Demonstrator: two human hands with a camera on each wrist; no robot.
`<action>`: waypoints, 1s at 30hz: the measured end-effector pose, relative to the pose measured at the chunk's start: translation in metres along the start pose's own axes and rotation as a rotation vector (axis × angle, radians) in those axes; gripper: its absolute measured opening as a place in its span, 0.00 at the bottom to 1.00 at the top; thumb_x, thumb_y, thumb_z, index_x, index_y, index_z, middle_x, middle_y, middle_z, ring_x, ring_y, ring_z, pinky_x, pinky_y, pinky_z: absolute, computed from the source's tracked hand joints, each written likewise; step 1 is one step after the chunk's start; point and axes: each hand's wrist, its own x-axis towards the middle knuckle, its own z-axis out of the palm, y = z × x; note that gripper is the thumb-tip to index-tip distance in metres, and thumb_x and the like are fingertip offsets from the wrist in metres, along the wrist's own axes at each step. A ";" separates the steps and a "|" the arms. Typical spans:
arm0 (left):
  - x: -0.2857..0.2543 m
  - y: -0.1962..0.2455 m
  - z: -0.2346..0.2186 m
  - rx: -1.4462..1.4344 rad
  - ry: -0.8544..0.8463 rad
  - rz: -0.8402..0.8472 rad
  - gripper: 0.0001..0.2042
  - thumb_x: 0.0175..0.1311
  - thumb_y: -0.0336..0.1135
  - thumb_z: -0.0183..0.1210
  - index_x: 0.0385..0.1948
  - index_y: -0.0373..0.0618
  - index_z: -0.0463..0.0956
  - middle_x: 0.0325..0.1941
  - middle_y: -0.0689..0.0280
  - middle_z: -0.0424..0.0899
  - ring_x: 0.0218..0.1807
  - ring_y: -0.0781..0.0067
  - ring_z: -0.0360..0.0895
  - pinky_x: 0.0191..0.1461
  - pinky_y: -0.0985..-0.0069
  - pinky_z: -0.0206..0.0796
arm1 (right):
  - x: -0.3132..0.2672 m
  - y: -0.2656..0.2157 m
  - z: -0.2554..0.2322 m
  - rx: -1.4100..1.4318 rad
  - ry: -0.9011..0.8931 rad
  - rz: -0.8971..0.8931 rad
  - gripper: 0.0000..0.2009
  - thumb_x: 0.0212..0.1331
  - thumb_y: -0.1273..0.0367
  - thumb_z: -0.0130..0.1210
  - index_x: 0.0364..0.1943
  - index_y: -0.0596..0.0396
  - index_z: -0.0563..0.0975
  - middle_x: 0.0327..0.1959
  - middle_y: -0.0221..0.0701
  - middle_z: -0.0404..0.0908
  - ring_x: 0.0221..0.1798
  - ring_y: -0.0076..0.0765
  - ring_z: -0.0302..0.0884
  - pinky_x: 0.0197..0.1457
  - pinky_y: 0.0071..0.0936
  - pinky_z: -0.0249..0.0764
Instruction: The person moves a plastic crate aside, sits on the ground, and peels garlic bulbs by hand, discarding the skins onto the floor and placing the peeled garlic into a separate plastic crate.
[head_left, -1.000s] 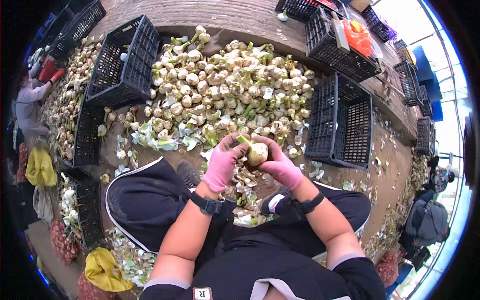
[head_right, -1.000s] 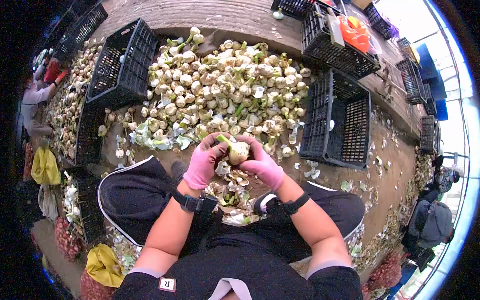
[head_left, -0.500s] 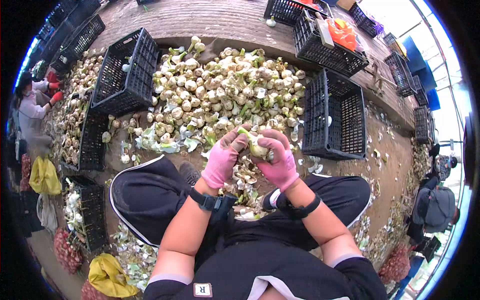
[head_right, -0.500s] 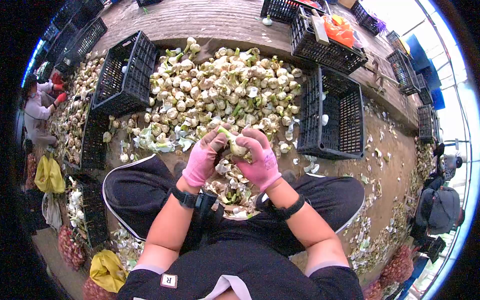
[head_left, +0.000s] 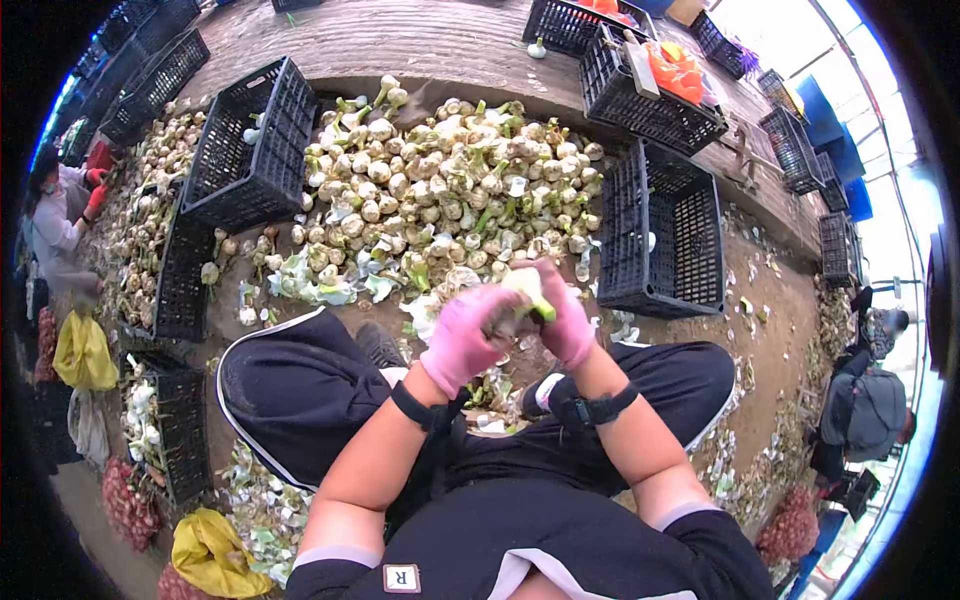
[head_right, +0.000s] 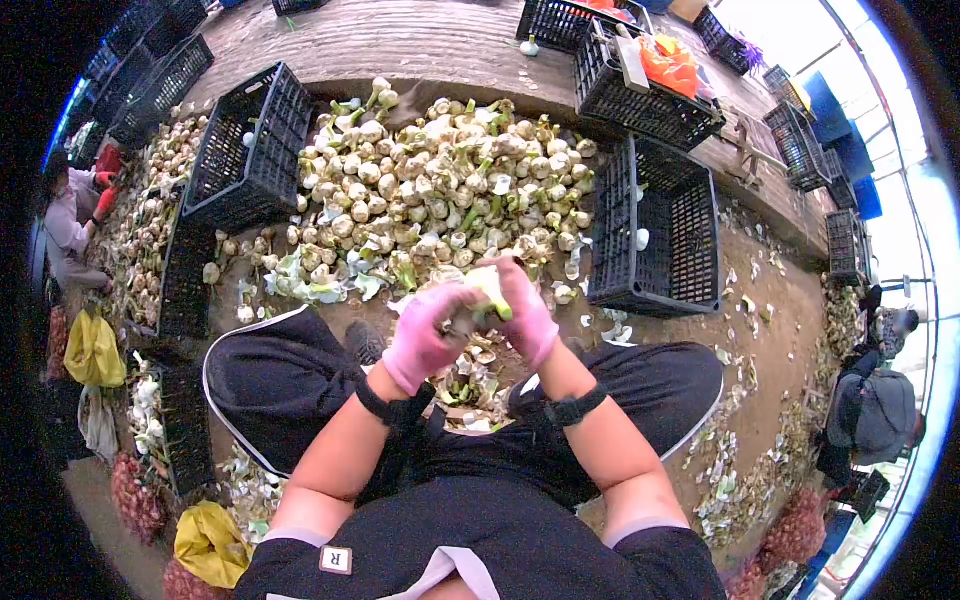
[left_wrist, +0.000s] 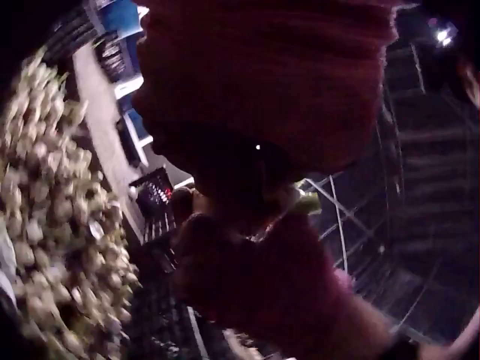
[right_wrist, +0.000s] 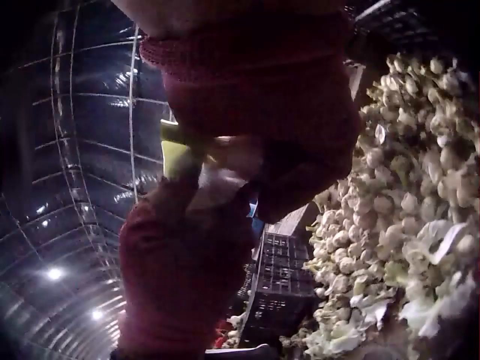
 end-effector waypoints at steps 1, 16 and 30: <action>-0.006 -0.001 0.004 -0.235 -0.036 -0.214 0.12 0.55 0.17 0.50 0.39 0.40 0.75 0.38 0.68 0.80 0.42 0.78 0.76 0.46 0.79 0.70 | 0.006 0.012 -0.012 -0.118 -0.105 -0.165 0.23 0.67 0.51 0.42 0.50 0.55 0.73 0.42 0.30 0.79 0.41 0.28 0.77 0.42 0.27 0.75; -0.002 -0.041 -0.010 0.411 -0.438 -0.873 0.19 0.56 0.34 0.57 0.52 0.55 0.74 0.48 0.55 0.80 0.48 0.47 0.78 0.50 0.62 0.70 | -0.022 0.012 -0.008 0.067 -0.373 0.030 0.31 0.63 0.51 0.51 0.64 0.56 0.65 0.52 0.30 0.75 0.43 0.22 0.74 0.48 0.21 0.71; 0.000 -0.024 0.005 -0.925 0.313 -0.752 0.10 0.61 0.25 0.57 0.44 0.40 0.75 0.40 0.64 0.82 0.41 0.70 0.81 0.47 0.76 0.75 | -0.003 0.021 -0.042 0.467 0.135 -0.054 0.22 0.66 0.75 0.40 0.64 0.50 0.62 0.40 0.31 0.75 0.33 0.26 0.74 0.27 0.19 0.73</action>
